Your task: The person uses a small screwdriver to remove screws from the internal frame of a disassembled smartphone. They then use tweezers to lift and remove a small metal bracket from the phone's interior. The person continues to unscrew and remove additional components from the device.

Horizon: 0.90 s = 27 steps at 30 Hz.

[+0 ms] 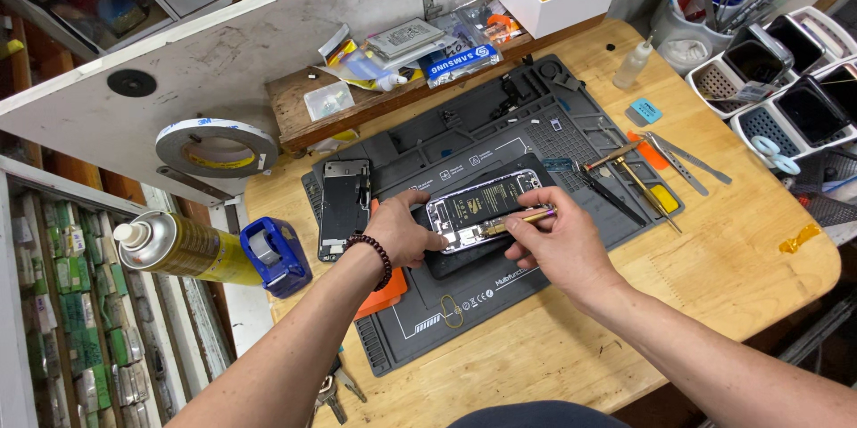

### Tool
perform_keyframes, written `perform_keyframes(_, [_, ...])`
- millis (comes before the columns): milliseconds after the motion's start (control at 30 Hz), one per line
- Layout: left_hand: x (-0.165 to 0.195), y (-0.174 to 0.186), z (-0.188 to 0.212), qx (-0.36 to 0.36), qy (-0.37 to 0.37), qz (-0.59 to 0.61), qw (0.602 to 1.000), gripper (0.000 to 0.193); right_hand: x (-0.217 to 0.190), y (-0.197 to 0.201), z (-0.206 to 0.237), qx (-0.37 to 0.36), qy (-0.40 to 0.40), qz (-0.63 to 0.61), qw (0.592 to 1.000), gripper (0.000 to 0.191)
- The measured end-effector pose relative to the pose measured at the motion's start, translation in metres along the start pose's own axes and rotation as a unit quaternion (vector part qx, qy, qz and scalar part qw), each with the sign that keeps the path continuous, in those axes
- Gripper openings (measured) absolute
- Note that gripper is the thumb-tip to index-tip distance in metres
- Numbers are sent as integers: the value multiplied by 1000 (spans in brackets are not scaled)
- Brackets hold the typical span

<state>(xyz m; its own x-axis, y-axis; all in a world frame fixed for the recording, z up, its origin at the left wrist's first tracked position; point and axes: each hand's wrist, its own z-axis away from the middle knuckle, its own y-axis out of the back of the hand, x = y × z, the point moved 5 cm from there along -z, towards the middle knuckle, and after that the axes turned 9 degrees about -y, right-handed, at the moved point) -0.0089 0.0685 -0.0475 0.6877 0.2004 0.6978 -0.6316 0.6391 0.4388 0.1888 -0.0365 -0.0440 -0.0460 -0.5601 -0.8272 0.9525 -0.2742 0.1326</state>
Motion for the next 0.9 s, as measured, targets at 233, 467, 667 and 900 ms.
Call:
perform_keyframes(233, [4,-1,3,3,13,-21,1000,84,-6,0,1,1,-3,30,1000,29])
perform_keyframes(467, [5,-2,7,9,8,-35,999,83,-4,0,-2,5,-16,17,1000,31])
perform_keyframes(667, [5,-2,7,7,-3,-21,1000,82,1,2,-4,11,-25,12,1000,33])
perform_keyframes(900, [5,-2,7,11,-3,-18,1000,83,-13,12,-20,-2,-15,-128,992,35])
